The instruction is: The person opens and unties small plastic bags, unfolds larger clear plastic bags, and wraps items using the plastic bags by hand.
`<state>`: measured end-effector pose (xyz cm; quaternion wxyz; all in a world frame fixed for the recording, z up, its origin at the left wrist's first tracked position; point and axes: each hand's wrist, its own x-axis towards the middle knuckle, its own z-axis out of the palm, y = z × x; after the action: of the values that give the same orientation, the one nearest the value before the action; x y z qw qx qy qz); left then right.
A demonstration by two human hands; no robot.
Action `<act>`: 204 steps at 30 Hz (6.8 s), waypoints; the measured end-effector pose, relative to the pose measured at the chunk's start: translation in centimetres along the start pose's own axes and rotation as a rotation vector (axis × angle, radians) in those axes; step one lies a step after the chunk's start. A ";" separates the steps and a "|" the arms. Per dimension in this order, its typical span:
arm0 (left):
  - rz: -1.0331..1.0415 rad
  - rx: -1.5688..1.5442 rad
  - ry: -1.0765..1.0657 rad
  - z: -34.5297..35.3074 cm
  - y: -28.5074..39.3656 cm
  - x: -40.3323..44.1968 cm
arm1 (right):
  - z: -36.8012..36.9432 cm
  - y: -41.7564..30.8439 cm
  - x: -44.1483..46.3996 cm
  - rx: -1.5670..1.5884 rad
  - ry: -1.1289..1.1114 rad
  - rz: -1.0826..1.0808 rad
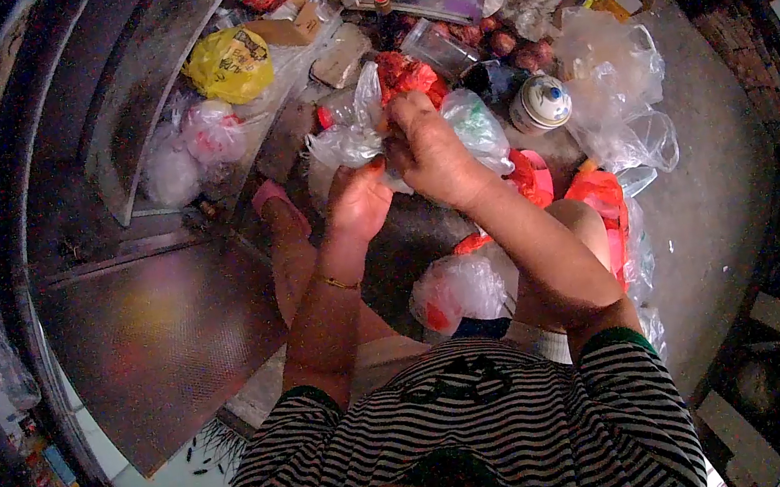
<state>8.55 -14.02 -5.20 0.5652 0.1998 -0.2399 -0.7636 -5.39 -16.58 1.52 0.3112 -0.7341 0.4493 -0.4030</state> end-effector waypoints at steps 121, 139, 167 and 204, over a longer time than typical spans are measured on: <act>0.565 1.529 -0.001 0.1 0.8 0.2 | 1.2 0.6 -1.1 -0.126 -0.077 -0.066; 0.178 0.547 0.284 -1.2 1.3 0.3 | 0.6 -0.9 -1.4 0.090 -0.146 -0.037; -0.048 -0.276 0.194 -4.1 0.3 0.6 | 2.5 1.7 -1.9 1.170 -0.068 0.449; 0.245 0.873 -0.026 -0.6 1.9 -0.3 | 1.1 0.2 -0.4 1.037 -0.023 0.799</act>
<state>10.41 -14.30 -4.54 0.5111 0.3801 -0.5682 -0.5209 -4.66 -16.16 0.68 0.7554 -0.2697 0.4317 -0.4126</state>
